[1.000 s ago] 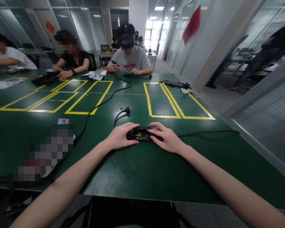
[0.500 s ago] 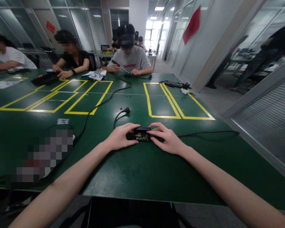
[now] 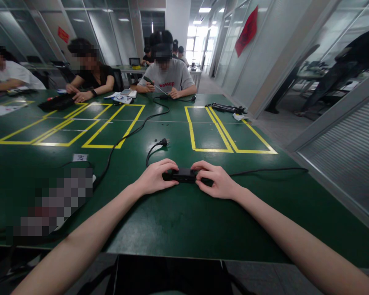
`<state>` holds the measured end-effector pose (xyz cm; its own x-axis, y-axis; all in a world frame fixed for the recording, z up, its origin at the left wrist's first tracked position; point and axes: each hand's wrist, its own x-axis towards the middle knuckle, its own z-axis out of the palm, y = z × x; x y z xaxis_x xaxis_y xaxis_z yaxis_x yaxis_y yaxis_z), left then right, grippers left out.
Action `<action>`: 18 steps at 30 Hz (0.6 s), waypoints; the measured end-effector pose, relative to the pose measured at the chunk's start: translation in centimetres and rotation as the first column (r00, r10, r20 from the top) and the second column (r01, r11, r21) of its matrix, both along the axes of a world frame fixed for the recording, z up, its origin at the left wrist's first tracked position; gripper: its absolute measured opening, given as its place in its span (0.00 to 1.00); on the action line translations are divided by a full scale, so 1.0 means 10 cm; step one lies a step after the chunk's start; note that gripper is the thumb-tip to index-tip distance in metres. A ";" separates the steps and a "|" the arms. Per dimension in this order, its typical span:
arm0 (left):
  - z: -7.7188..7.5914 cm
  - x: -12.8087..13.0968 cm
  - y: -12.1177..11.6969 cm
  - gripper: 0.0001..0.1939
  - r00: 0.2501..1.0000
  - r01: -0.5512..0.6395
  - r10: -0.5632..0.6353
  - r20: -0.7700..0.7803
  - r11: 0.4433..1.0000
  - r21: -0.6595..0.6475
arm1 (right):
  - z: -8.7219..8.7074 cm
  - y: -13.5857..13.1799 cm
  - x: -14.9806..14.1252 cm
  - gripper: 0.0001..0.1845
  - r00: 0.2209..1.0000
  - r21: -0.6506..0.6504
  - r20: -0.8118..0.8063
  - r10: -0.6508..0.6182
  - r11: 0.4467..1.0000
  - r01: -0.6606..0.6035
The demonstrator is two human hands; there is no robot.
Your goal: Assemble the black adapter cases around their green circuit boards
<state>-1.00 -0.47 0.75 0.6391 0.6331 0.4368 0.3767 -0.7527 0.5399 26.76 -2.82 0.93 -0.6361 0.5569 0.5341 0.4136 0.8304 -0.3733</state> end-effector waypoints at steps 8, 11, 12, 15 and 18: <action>0.00 0.00 0.00 0.14 0.999 -0.018 0.017 -0.043 1.000 -0.005 | 0.01 0.00 -0.01 0.07 0.999 -0.020 0.032 -0.039 0.999 0.040; 0.01 0.00 0.01 0.15 0.996 -0.047 0.046 -0.081 0.999 -0.010 | 0.00 0.01 -0.02 0.08 0.998 -0.055 0.032 -0.059 0.997 0.060; 0.01 0.00 0.01 0.16 0.993 -0.060 0.059 -0.098 0.998 -0.011 | -0.01 0.01 -0.03 0.10 0.997 -0.066 0.033 -0.066 0.995 0.068; 0.02 0.01 0.00 0.17 0.984 -0.094 0.091 -0.151 0.995 -0.012 | -0.04 0.03 -0.04 0.17 0.994 -0.088 0.069 -0.089 0.992 0.095; 0.03 0.03 -0.01 0.15 0.982 -0.101 0.098 -0.162 0.995 -0.014 | -0.07 0.06 -0.04 0.21 0.990 -0.097 0.105 -0.090 0.990 0.100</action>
